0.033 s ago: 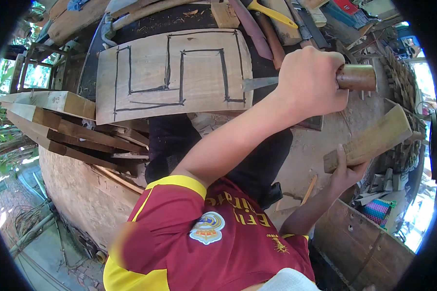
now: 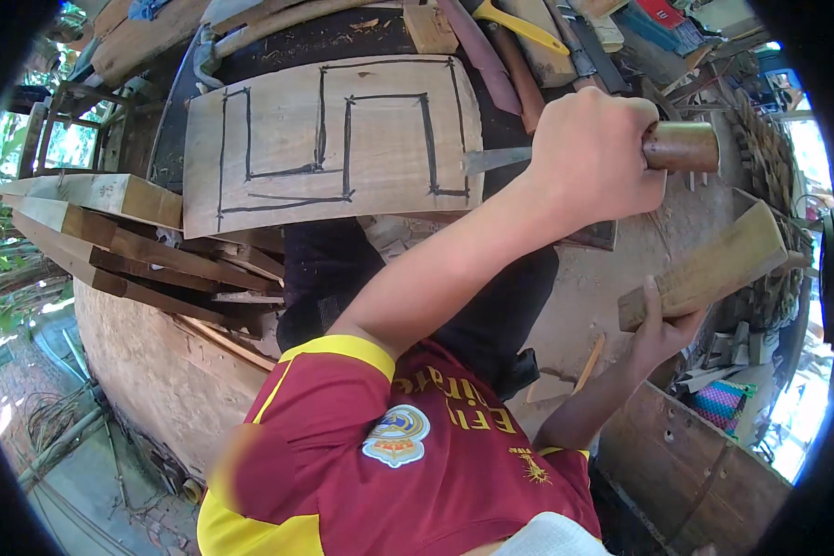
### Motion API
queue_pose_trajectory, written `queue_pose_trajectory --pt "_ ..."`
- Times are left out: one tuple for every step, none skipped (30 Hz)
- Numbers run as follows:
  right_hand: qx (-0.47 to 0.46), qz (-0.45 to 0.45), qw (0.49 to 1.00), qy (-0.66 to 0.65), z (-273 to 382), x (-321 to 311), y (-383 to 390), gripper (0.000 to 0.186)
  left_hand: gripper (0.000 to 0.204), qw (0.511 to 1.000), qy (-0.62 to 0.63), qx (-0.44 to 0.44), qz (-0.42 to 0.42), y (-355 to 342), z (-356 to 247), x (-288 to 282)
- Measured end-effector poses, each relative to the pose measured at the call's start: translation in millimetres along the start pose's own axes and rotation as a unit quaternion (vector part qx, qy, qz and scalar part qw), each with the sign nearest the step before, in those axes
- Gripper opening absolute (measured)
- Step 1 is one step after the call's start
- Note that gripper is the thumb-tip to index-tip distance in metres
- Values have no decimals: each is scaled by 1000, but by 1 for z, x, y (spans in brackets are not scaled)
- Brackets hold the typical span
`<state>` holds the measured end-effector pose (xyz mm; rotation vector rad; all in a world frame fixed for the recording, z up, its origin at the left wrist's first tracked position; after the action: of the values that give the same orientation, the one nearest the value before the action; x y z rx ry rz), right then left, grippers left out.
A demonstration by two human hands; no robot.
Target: The person measures a rectangular wooden board with a tape measure, then uses a brush to sweep the surface. They proceed to carve the wood using a chisel and a wooden mallet, striking the chisel to shape the material along marked lines.
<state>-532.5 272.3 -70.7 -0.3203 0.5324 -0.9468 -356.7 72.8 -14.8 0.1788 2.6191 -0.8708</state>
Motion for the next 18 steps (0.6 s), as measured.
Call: queue_pose_trajectory --pt "-7 -2 1000 -3 3 0 0 71 17 1000 2 -3 4 -1 1 -1" --pt "-10 -1 1000 -6 5 0 0 70 17 1000 3 -6 8 -1 1 -2" --pt "-14 1 1000 -10 7 1 -1 70 17 1000 3 -6 6 -1 2 -2" --pt "-17 2 1000 -13 9 1 -1 69 17 1000 2 -5 4 -1 2 -1" --pt "-25 0 999 -25 10 2 -2 68 17 1000 0 -4 1 -1 2 0" --pt "-33 -2 999 -36 11 3 -3 67 17 1000 3 -7 -3 0 2 -2" --pt "-41 -4 998 -48 11 4 -4 65 17 1000 5 -9 -6 1 2 -3" --pt "-46 -1 998 -44 13 5 -7 65 17 1000 6 -12 -10 1 2 -3" --pt "-52 3 998 -41 15 4 -12 65 17 1000 10 -16 -10 1 2 -4" --pt "-59 0 998 -25 23 -2 -17 64 17 1000 26 -18 -4 -1 0 -4" --pt "-66 -2 997 -39 21 -7 -27 62 18 999 27 -22 -5 -1 1 -6" --pt "-72 -3 996 -52 17 -17 -41 61 18 999 26 -17 -10 0 3 -7" --pt "-78 -5 995 -66 13 -27 -55 59 19 1000 26 -11 -14 1 3 -7" --pt "-65 -12 986 -151 13 -38 -69 57 20 999 30 -4 -16 2 4 -6" --pt "-51 -18 970 -238 13 -49 -84 55 20 999 31 -3 -14 3 5 -5" --pt "-21 -35 953 -302 12 -57 -99 54 20 999 33 -2 -12 4 5 -3" --pt "6 -56 930 -364 13 -66 -115 52 20 999 37 -1 -10 4 5 -2" --pt "48 -89 909 -404 11 -73 -132 50 20 999 34 -1 -7 4 5 -3"
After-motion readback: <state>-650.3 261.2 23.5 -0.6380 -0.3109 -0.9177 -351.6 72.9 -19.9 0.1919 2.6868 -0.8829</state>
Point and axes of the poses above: each hand's wrist, its own y-axis away from the middle knuckle, its own x-axis out of the palm, z = x × y, the point moved 2 cm from there along -y, towards the middle knuckle, and after that the axes turned 8 degrees about -y, right-handed, at the moved point
